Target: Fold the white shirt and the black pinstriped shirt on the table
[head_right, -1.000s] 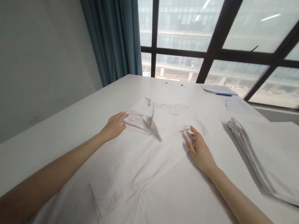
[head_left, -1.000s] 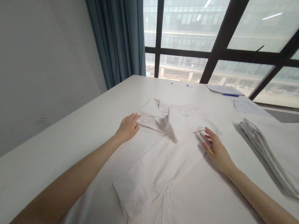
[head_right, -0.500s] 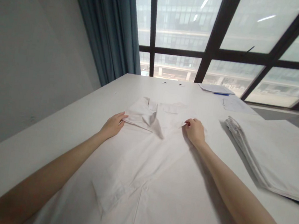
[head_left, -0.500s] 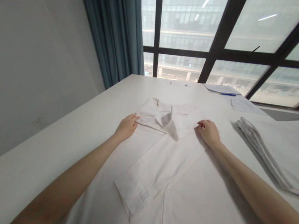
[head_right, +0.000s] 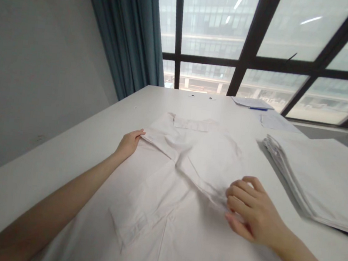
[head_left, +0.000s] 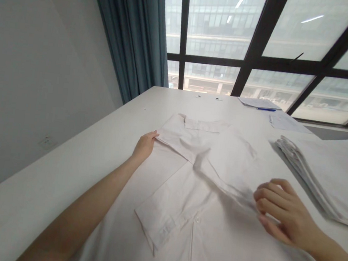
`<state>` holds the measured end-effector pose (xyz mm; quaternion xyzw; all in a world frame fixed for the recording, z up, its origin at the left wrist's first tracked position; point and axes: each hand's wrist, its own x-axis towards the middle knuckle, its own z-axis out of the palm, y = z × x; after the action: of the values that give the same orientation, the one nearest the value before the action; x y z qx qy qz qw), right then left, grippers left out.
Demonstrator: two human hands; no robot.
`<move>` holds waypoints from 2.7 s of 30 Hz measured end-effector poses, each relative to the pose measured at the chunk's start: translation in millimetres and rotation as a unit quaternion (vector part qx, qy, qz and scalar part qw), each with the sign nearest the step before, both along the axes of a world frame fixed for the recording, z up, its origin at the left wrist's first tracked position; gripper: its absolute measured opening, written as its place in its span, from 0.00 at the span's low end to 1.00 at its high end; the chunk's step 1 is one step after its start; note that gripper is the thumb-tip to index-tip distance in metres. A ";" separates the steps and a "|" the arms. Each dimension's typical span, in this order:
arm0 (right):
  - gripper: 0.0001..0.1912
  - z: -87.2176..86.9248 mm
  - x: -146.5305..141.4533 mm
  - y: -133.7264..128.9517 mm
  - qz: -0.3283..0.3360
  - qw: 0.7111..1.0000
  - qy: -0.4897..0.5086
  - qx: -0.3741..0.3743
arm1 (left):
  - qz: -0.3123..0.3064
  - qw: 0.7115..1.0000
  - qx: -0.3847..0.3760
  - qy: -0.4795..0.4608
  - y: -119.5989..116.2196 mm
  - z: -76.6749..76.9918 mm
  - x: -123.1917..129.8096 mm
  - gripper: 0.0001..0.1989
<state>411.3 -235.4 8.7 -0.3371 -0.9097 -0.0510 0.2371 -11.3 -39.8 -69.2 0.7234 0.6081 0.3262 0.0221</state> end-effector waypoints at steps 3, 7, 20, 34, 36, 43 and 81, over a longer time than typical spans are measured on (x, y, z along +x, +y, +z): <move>0.20 -3.0 -5.1 -2.1 -0.022 0.982 0.092 -0.162 | 0.030 0.999 0.002 -0.020 0.5 2.8 -6.0 0.19; 0.20 -22.0 2.9 23.1 -0.218 0.948 0.157 -0.168 | 0.050 0.998 -0.003 -0.028 1.2 3.8 -9.7 0.18; 0.13 -22.5 -28.6 36.3 -0.138 0.906 0.228 -0.328 | -0.074 0.987 -0.049 0.133 -8.1 9.7 7.6 0.22; 0.16 2.4 14.8 38.5 -0.108 0.802 0.147 -0.568 | -0.066 0.985 -0.115 0.108 -7.4 8.9 5.1 0.28; 0.13 -0.2 17.2 37.2 -0.116 0.808 0.068 -0.574 | -0.068 0.985 -0.112 0.112 -7.0 8.1 4.1 0.29; 0.08 7.9 -22.7 19.7 -0.137 0.960 -0.066 -0.237 | -0.111 0.977 -0.073 0.168 -13.2 12.1 5.9 0.31; 0.23 -35.4 -66.2 7.6 0.009 0.963 -0.101 -0.250 | -0.132 0.927 -0.223 0.270 41.3 27.8 73.6 0.36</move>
<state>345.1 -227.7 -26.6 -0.3703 -0.9159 0.1460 0.0526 62.3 1.5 -41.4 0.8343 0.5470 -0.0314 0.0609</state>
